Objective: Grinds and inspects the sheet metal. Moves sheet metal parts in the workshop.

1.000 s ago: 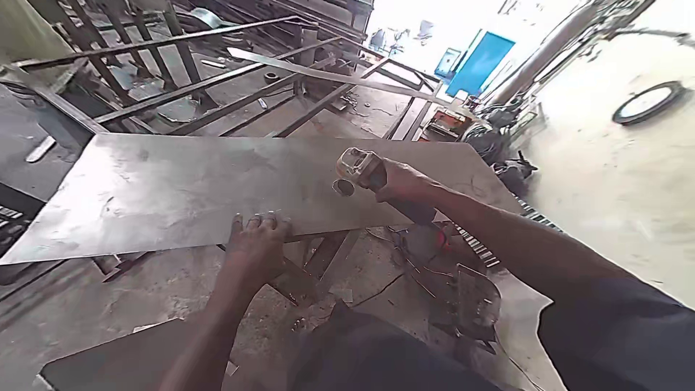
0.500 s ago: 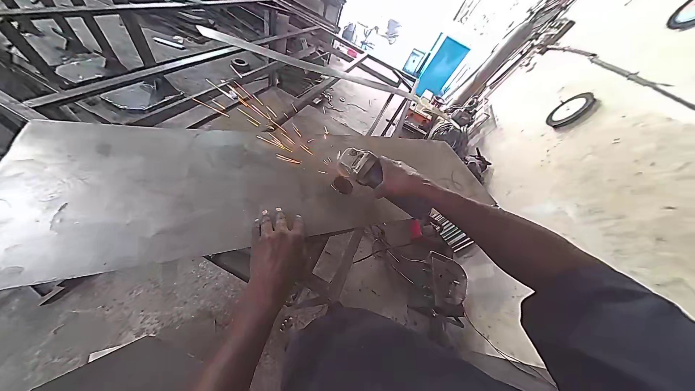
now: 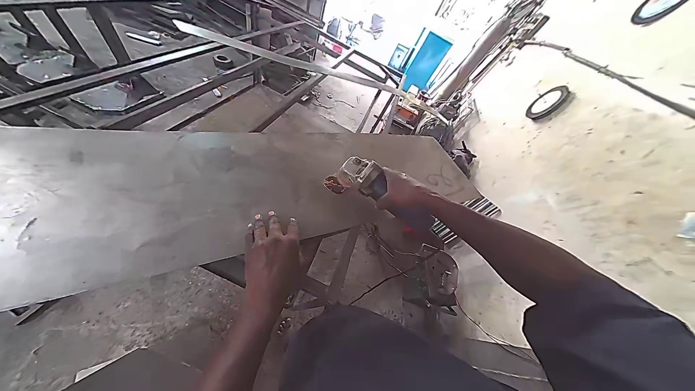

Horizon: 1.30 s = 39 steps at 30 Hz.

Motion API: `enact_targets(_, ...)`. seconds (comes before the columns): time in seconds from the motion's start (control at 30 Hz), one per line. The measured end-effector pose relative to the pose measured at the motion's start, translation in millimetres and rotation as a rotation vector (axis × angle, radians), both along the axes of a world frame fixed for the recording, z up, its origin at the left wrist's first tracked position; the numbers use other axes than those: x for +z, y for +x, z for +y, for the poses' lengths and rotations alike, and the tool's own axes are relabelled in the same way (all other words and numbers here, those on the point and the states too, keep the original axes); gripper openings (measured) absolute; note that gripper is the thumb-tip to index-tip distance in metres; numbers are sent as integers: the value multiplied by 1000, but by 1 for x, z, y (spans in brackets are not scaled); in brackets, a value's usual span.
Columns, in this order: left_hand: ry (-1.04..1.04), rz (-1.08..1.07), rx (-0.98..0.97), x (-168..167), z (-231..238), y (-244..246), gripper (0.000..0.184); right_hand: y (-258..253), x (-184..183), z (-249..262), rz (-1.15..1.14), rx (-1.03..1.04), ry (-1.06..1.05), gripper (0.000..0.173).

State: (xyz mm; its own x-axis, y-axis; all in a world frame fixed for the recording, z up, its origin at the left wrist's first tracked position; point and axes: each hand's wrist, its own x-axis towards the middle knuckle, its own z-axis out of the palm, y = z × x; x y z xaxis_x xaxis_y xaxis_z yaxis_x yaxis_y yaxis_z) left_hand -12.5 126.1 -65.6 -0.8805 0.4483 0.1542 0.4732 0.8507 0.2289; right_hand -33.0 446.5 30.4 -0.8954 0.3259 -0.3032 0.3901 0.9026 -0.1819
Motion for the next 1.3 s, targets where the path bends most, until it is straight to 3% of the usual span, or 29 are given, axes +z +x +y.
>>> enact_targets(0.4,18,17,-18,-5,-4,-1,43,8,17,-6,-62,4,28,76)
enact_targets(0.6,46,7,-16,-6,-4,0,42,3,50,-9,-297,28,-235,59)
enact_targets(0.87,133,31,-13,-12,-8,-1,40,-4,76,-22,-422,44,-169,60)
enact_targets(1.3,175,54,-23,-13,-9,-3,38,-16,63,-34,-436,-35,-576,58)
